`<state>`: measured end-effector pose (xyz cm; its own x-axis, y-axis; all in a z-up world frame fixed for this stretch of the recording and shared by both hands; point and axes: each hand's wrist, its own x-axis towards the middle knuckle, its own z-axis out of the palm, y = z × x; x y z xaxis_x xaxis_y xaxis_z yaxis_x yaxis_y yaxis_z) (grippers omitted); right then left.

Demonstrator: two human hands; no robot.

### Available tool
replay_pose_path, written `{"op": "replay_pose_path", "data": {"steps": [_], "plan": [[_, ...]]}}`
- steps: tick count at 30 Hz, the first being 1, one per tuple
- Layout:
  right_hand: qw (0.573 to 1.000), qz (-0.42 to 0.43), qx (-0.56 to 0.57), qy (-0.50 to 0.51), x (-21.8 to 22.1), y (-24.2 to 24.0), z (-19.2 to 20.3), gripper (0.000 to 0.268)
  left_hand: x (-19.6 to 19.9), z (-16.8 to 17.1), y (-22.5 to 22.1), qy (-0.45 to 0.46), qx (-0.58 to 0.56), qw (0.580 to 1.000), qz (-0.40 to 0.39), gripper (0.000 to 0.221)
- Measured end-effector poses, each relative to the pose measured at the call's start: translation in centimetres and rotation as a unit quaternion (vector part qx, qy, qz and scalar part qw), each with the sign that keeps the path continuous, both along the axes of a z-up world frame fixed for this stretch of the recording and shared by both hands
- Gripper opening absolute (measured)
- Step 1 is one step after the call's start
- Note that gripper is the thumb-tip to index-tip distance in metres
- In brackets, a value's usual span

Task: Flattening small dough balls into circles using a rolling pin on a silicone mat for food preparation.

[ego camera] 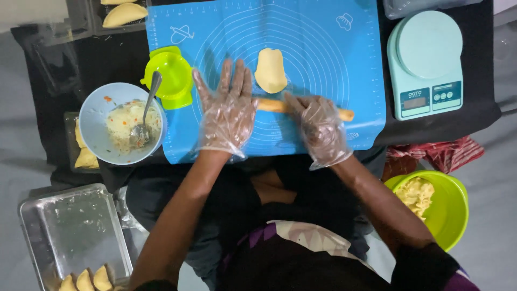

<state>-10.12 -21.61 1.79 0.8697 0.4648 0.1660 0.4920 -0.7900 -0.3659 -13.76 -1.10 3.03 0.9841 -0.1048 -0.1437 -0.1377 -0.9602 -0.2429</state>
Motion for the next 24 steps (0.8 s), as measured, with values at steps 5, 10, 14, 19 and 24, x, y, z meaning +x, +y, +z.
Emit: {"op": "replay_pose_path", "data": {"steps": [5, 10, 14, 19, 24], "plan": [[0.977, 0.051, 0.2, 0.056, 4.7, 0.7, 0.6, 0.05, 5.5, -1.0, -0.2, -0.189, -0.198, 0.962, -0.009, 0.058], [0.963, 0.16, 0.104, -0.188, 6.6, 0.8, -0.4, 0.034, 10.7, -4.9, -0.9, -0.198, -0.201, 0.959, 0.01, 0.055], [0.974, 0.111, 0.187, -0.059, 5.3, 0.9, -1.2, 0.013, 9.6, -6.5, -0.7, -0.157, -0.17, 0.973, 0.004, 0.054], [0.978, 0.109, 0.162, -0.07, 3.9, 0.2, -1.8, 0.008, 7.4, -4.5, -0.2, -0.109, -0.159, 0.981, -0.008, 0.061], [0.983, 0.103, 0.123, -0.089, 2.3, 0.2, -2.3, 0.008, 4.7, -3.3, -0.3, -0.086, -0.204, 0.975, -0.011, 0.062]]}}
